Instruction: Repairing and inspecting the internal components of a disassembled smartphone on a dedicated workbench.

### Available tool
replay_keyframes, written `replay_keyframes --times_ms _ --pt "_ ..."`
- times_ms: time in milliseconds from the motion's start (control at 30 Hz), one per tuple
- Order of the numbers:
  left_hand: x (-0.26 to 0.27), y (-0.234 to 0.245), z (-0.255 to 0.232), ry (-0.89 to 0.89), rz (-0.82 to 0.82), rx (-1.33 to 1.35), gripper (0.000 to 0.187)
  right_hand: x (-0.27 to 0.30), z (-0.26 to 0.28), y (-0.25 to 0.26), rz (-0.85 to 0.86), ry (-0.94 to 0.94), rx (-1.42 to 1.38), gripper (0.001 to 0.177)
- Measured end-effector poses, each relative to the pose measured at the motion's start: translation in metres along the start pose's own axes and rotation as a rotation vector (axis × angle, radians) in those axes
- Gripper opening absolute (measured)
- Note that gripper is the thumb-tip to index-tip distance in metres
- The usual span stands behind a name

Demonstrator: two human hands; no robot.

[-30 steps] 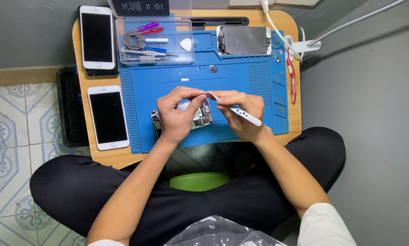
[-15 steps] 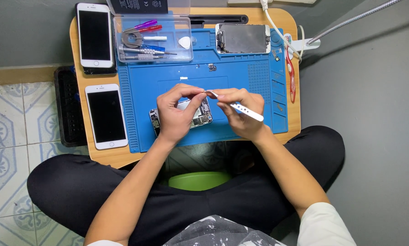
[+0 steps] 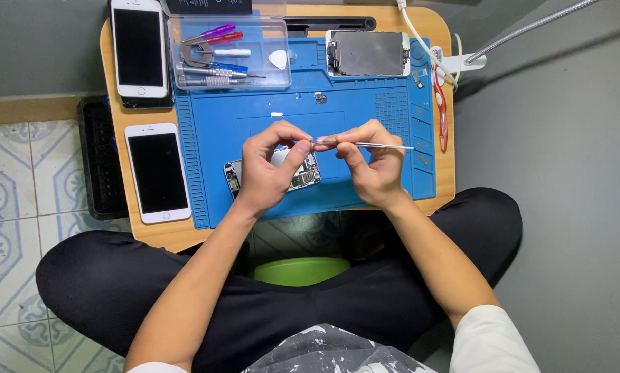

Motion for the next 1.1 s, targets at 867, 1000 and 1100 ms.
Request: replay_keyframes --times_ms 867,1000,1100 --pt "0.0 -0.002 0.008 0.068 0.072 -0.152 0.012 0.021 -0.032 0.009 -0.115 -0.199 -0.099 0.017" --pt "-0.009 0.007 -0.023 -0.268 0.133 -0.7 0.007 0.024 -0.035 0.017 -0.149 -0.187 0.005 0.016" --pt "-0.005 0.01 -0.008 -0.378 0.222 -1.085 0.003 0.028 -0.04 0.019 -0.126 -0.172 0.197 0.011"
Point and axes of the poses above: each hand's wrist, its own x-axis away from the middle knuckle, its own y-axis out of the back of the hand, z = x × y, the point moved 6 cm from there along -x, towards the middle knuckle, and after that the axes turned 5 degrees about -z, right-handed, at the moved point
